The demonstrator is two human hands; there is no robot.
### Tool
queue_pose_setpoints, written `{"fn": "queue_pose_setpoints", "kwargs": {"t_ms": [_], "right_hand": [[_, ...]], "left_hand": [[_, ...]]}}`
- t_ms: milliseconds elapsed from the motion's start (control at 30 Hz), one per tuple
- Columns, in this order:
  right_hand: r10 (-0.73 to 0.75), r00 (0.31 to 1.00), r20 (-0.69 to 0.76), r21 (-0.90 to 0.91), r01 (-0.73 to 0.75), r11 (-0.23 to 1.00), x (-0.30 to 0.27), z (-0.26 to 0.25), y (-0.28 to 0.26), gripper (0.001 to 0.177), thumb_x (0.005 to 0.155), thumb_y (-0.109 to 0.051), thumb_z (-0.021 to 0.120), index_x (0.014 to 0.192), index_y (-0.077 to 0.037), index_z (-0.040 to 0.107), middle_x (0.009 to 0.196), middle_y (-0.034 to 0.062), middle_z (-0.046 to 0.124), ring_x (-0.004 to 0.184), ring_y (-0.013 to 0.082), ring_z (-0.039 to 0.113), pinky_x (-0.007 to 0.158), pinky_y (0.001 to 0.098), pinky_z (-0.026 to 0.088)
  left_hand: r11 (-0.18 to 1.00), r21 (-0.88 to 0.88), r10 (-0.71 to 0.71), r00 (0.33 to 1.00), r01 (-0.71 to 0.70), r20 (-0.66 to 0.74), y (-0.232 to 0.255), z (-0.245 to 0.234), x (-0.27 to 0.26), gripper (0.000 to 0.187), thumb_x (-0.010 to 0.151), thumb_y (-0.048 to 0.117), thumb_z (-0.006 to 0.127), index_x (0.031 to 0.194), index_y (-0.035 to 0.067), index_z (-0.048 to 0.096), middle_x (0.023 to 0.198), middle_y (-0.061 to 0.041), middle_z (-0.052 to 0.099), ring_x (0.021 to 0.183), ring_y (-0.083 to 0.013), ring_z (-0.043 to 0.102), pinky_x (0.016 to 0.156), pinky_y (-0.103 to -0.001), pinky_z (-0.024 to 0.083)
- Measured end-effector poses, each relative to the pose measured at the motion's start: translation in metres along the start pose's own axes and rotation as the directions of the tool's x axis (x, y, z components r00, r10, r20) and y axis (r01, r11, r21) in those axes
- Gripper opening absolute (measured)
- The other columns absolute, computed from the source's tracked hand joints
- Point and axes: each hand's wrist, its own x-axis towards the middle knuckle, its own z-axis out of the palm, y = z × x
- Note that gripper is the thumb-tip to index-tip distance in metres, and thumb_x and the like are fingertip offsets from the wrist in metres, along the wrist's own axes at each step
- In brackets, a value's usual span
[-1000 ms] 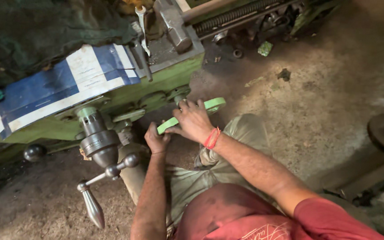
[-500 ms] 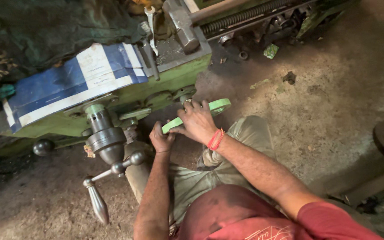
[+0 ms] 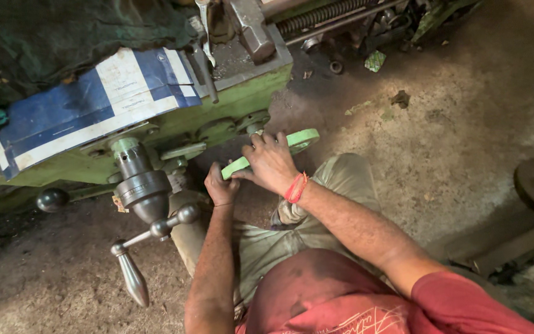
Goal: The person operates a milling machine by turning a green handwheel with both hands to adjust the machine's position. The camera is head-mounted and frequently shakes, obscuring the view of the machine and hands.
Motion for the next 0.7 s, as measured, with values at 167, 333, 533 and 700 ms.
{"fn": "queue_pose_setpoints", "kwargs": {"t_ms": [167, 333, 533, 700], "right_hand": [[-0.013, 1.000, -0.007, -0.004, 0.013, 1.000, 0.000, 0.000, 0.000, 0.057, 0.072, -0.066, 0.077, 0.092, -0.013, 0.073, 0.110, 0.0119, 0.066, 0.103, 0.0298, 0.062, 0.088, 0.0526, 0.041], [-0.020, 1.000, 0.005, 0.008, 0.020, 1.000, 0.002, 0.000, -0.001, 0.059, 0.074, -0.067, 0.077, 0.091, -0.011, 0.072, 0.107, 0.0129, 0.067, 0.102, 0.0309, 0.062, 0.084, 0.0512, 0.041], [-0.017, 0.999, 0.030, -0.017, 0.017, 1.000, 0.003, -0.001, -0.004, 0.054, 0.074, -0.063, 0.078, 0.090, -0.012, 0.072, 0.106, 0.0109, 0.068, 0.101, 0.0286, 0.063, 0.083, 0.0502, 0.041], [-0.014, 0.998, 0.059, -0.006, 0.015, 1.000, 0.005, -0.003, -0.007, 0.057, 0.074, -0.066, 0.077, 0.091, -0.011, 0.072, 0.106, 0.0117, 0.068, 0.100, 0.0294, 0.062, 0.082, 0.0500, 0.041]], "left_hand": [[1.000, -0.008, -0.002, 1.000, 0.002, 0.021, -0.003, -0.001, -0.001, 0.031, 0.086, 0.014, 0.076, 0.081, 0.004, 0.048, 0.070, -0.019, 0.056, 0.062, -0.0443, 0.057, 0.055, -0.049, 0.046], [0.999, -0.034, -0.018, 1.000, 0.018, 0.006, 0.000, -0.002, -0.001, 0.031, 0.087, 0.014, 0.077, 0.081, 0.005, 0.049, 0.069, -0.019, 0.056, 0.061, -0.0432, 0.057, 0.054, -0.048, 0.046], [0.999, -0.022, -0.031, 0.999, 0.031, -0.015, 0.007, -0.004, 0.001, 0.033, 0.090, 0.016, 0.078, 0.081, 0.004, 0.049, 0.068, -0.020, 0.055, 0.059, -0.0438, 0.055, 0.052, -0.047, 0.045], [0.999, -0.024, -0.042, 0.999, 0.042, -0.019, 0.010, -0.006, 0.003, 0.035, 0.091, 0.019, 0.079, 0.079, 0.005, 0.049, 0.068, -0.019, 0.057, 0.059, -0.0427, 0.057, 0.052, -0.047, 0.046]]}}
